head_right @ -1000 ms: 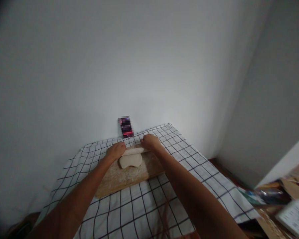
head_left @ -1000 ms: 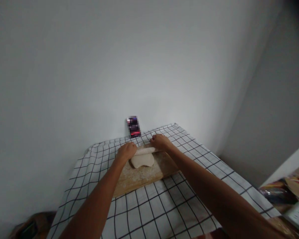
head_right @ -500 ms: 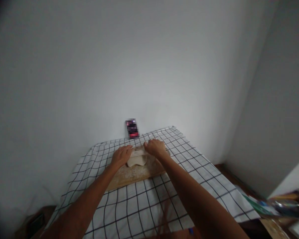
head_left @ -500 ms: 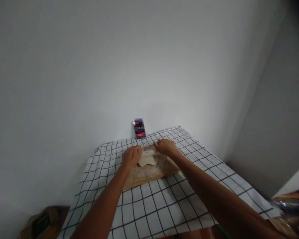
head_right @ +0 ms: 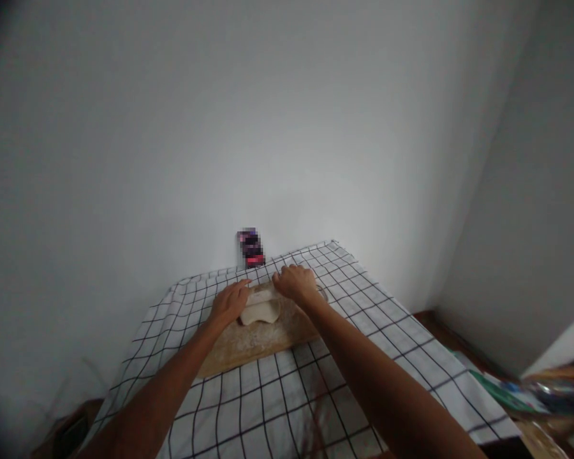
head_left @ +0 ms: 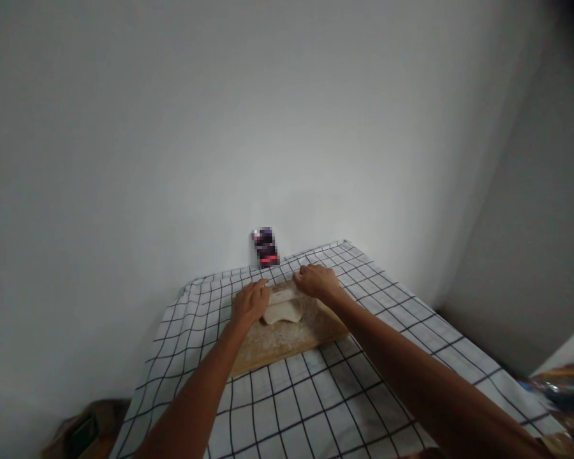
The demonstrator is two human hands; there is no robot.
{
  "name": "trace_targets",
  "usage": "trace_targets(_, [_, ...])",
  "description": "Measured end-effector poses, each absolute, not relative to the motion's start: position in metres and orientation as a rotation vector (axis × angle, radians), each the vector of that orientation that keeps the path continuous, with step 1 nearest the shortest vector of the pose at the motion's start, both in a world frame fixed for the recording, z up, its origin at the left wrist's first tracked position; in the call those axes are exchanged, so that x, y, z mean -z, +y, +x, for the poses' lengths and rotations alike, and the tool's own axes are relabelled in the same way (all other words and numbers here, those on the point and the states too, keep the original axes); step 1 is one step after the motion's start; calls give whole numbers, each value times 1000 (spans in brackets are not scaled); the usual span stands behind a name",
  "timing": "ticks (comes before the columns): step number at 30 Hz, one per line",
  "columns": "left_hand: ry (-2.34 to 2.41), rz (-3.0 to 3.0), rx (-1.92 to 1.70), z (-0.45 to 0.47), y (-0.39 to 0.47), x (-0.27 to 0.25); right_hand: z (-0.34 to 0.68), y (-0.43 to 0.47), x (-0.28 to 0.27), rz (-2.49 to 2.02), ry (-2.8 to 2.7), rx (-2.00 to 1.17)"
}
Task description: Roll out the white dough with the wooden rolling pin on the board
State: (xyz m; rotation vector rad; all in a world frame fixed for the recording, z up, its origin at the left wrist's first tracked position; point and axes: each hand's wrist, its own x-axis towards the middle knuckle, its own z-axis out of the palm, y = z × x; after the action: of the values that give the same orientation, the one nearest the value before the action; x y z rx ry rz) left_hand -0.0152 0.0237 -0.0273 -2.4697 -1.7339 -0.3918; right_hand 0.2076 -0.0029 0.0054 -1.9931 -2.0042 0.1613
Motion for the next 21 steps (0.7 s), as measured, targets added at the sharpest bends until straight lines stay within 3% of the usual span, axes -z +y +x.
trace_targets(21, [-1852, -2608, 162, -13, 91, 31, 210, 38, -4, -2070, -1965, -239])
